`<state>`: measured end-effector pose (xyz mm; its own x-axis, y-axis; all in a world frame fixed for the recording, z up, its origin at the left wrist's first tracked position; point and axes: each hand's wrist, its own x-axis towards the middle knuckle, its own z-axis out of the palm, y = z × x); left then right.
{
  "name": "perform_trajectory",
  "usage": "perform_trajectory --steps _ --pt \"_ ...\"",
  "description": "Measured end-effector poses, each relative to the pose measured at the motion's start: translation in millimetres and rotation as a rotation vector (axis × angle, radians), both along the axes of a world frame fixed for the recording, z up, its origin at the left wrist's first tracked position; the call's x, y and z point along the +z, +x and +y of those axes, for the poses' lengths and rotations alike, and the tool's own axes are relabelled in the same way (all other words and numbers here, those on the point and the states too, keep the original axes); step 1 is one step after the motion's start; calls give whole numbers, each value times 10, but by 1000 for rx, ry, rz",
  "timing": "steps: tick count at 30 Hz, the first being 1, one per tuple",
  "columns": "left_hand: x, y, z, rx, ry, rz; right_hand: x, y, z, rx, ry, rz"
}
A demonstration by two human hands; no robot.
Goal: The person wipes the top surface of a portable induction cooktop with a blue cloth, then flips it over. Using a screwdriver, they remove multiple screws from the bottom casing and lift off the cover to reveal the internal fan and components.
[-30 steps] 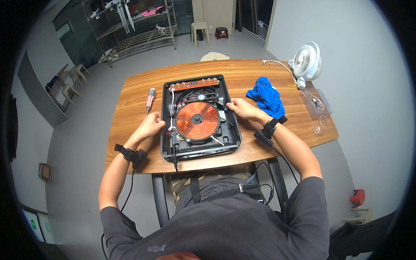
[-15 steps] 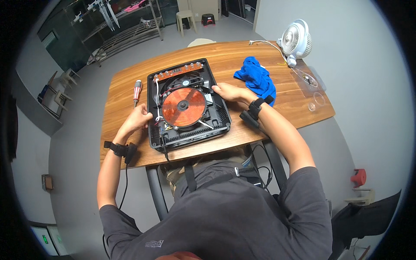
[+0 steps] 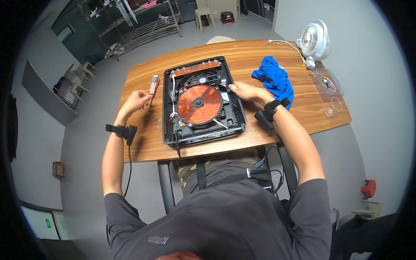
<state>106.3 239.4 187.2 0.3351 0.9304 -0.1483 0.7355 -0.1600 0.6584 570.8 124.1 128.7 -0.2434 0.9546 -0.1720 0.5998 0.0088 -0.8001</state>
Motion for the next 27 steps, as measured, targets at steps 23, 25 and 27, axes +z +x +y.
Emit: perform_trajectory --steps 23,25,27 --pt "-516 73 616 46 202 159 39 -64 22 10 17 -36" --pt "-295 159 465 58 232 17 -4 -4 41 5 28 -46" --pt "-26 370 274 82 267 -76 -96 53 83 -9 40 -76"
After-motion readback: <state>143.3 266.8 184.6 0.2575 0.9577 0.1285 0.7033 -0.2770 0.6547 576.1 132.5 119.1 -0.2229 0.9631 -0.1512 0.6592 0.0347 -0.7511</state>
